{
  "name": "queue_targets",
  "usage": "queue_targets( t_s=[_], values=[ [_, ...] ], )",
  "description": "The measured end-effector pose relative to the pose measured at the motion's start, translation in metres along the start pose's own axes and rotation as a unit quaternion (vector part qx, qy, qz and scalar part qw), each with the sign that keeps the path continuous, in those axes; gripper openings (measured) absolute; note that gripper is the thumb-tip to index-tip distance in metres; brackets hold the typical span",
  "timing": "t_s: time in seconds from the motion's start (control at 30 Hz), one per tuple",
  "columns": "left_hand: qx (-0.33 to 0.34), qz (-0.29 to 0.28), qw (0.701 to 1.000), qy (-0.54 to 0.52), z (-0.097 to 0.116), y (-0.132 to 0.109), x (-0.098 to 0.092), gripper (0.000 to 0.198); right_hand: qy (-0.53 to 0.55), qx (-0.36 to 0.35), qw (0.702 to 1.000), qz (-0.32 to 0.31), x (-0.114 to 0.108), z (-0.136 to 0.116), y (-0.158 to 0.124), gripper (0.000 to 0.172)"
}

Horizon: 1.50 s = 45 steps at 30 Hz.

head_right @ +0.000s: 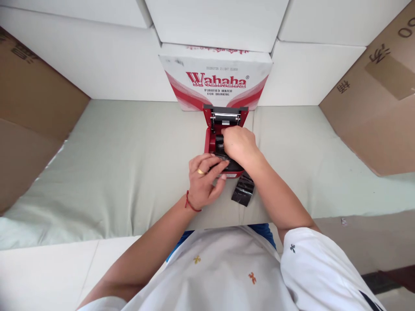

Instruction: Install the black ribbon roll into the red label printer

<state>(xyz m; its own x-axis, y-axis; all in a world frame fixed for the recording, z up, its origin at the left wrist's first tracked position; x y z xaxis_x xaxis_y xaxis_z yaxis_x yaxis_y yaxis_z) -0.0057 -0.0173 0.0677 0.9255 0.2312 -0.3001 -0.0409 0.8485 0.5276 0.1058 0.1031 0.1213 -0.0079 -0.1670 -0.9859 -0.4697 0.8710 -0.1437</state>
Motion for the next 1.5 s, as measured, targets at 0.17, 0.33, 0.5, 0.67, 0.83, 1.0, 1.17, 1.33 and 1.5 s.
queue_targets(
  t_s=[0.17, 0.33, 0.5, 0.67, 0.83, 1.0, 1.17, 1.33, 1.5],
  values=[
    [0.033, -0.033, 0.996, 0.080, -0.002, -0.014, 0.018, 0.039, 0.025, -0.014, 1.000, 0.008, -0.001, 0.000, 0.001, 0.038],
    [0.010, -0.018, 0.994, 0.106, -0.002, -0.021, 0.019, 0.043, 0.185, -0.085, 0.967, 0.155, -0.033, 0.005, -0.027, 0.033],
    [0.011, 0.022, 0.995, 0.102, 0.000, -0.022, 0.018, 0.044, 0.118, -0.047, 0.920, 0.370, -0.075, 0.040, -0.041, 0.057],
    [0.001, 0.045, 0.995, 0.093, -0.003, -0.023, 0.016, 0.045, 0.103, -0.093, 0.954, 0.265, -0.056, 0.046, -0.015, 0.052],
    [0.048, 0.027, 0.992, 0.114, -0.001, -0.025, 0.016, 0.046, 0.144, -0.106, 0.953, 0.244, -0.049, 0.035, -0.040, 0.042],
    [0.004, -0.003, 0.998, 0.070, -0.007, -0.024, 0.018, 0.044, 0.158, -0.131, 0.945, 0.256, -0.053, 0.021, -0.076, 0.040],
    [0.106, 0.069, 0.975, 0.182, 0.019, -0.024, 0.015, 0.043, 0.133, -0.135, 0.960, 0.207, -0.037, 0.015, -0.095, 0.047],
    [0.174, 0.105, 0.938, 0.282, 0.039, -0.024, 0.017, 0.038, 0.042, -0.182, 0.971, 0.152, -0.021, 0.007, -0.101, 0.040],
    [0.172, 0.103, 0.940, 0.275, 0.043, -0.023, 0.017, 0.037, -0.036, -0.145, 0.985, 0.085, -0.022, 0.001, -0.099, 0.037]
  ],
)
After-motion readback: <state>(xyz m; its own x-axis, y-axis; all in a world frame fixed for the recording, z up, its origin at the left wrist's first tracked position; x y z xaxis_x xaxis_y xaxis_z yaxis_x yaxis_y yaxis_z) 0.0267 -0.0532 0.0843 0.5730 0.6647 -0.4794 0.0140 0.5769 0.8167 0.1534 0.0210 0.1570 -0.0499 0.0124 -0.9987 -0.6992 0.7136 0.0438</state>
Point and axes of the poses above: each hand's wrist, its own y-axis towards the middle knuckle, its own x-axis out of the palm, z = x × y, the point moved 7 cm from there along y, towards the middle knuckle, and after that the axes turned 8 degrees about -x, right-handed, at the moved point
